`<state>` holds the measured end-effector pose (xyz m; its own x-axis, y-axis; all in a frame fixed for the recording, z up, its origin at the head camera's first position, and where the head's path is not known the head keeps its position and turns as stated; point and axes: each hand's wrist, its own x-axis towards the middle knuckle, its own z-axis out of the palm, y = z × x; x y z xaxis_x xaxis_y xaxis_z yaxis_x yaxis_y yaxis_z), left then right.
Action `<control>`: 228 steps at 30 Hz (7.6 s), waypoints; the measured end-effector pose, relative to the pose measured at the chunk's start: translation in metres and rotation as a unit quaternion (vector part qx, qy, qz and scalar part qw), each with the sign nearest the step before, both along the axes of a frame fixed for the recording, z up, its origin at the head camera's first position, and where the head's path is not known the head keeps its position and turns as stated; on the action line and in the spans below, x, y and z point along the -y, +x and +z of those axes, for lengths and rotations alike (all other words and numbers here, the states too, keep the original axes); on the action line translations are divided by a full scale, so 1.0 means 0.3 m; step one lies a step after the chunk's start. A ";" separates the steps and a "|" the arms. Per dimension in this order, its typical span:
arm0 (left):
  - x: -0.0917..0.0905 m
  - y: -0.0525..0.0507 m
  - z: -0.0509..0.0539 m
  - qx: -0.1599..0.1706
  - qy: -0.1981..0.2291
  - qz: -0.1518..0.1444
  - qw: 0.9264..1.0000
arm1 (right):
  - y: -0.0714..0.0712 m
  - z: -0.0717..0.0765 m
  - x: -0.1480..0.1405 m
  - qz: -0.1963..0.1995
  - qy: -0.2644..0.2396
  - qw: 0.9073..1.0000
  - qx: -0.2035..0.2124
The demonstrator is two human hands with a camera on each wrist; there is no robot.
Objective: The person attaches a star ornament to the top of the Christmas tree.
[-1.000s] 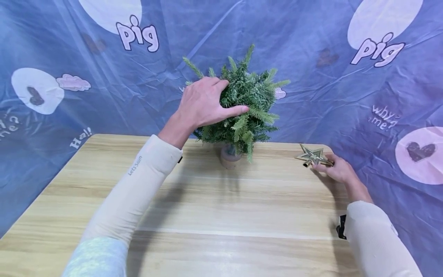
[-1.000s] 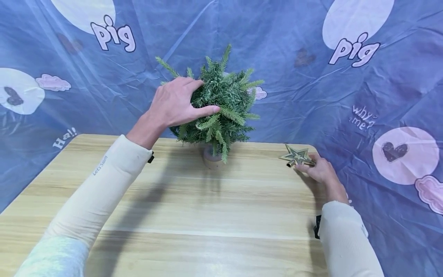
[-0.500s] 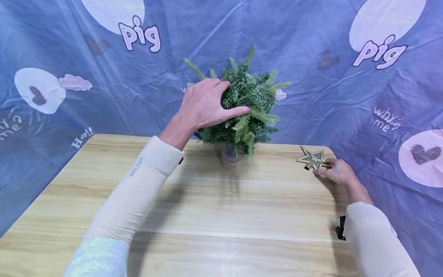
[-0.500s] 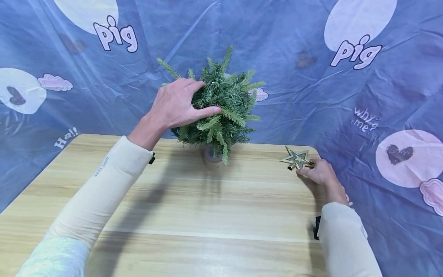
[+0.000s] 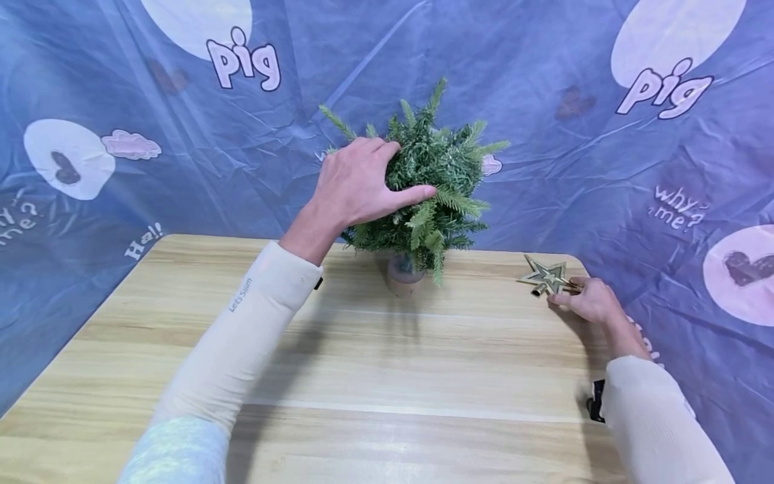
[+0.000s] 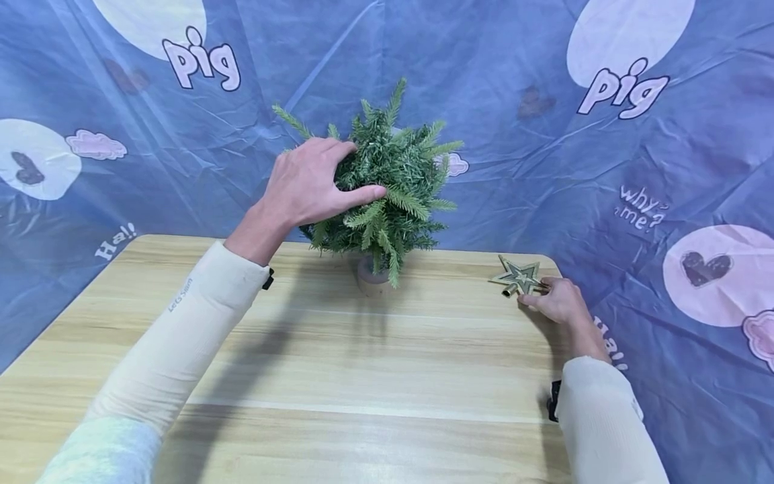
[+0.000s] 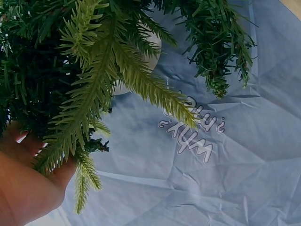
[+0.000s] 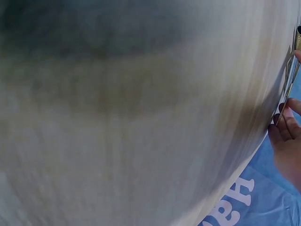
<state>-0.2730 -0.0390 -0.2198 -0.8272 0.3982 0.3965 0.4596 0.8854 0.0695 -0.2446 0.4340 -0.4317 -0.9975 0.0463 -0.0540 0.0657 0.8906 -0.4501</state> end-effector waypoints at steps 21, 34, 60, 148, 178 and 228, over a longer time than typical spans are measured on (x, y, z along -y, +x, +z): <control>-0.004 0.010 -0.010 -0.009 0.009 0.002 1.000 | 0.003 0.024 0.046 0.000 0.023 0.998 -0.056; 0.003 0.009 -0.017 -0.018 0.008 -0.004 1.000 | 0.014 0.037 0.065 -0.006 0.021 0.997 -0.076; 0.000 0.012 -0.025 -0.030 0.020 -0.007 0.999 | 0.030 0.099 0.155 -0.026 -0.040 0.992 -0.114; -0.004 0.009 -0.015 -0.019 0.001 0.003 1.000 | 0.020 0.558 0.480 0.020 -0.055 0.946 -0.319; 0.002 0.009 -0.018 -0.028 0.000 -0.002 1.000 | -0.018 0.667 0.567 -0.004 -0.080 0.936 -0.343; 0.002 -0.005 -0.006 -0.021 -0.006 -0.003 1.000 | -0.136 0.803 0.688 -0.006 -0.071 0.945 -0.320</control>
<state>-0.2746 -0.0396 -0.2216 -0.8076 0.4081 0.4256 0.4668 0.8835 0.0386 -0.2853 0.2277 -0.1907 -0.8270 0.0950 0.5542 -0.2513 0.8193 -0.5153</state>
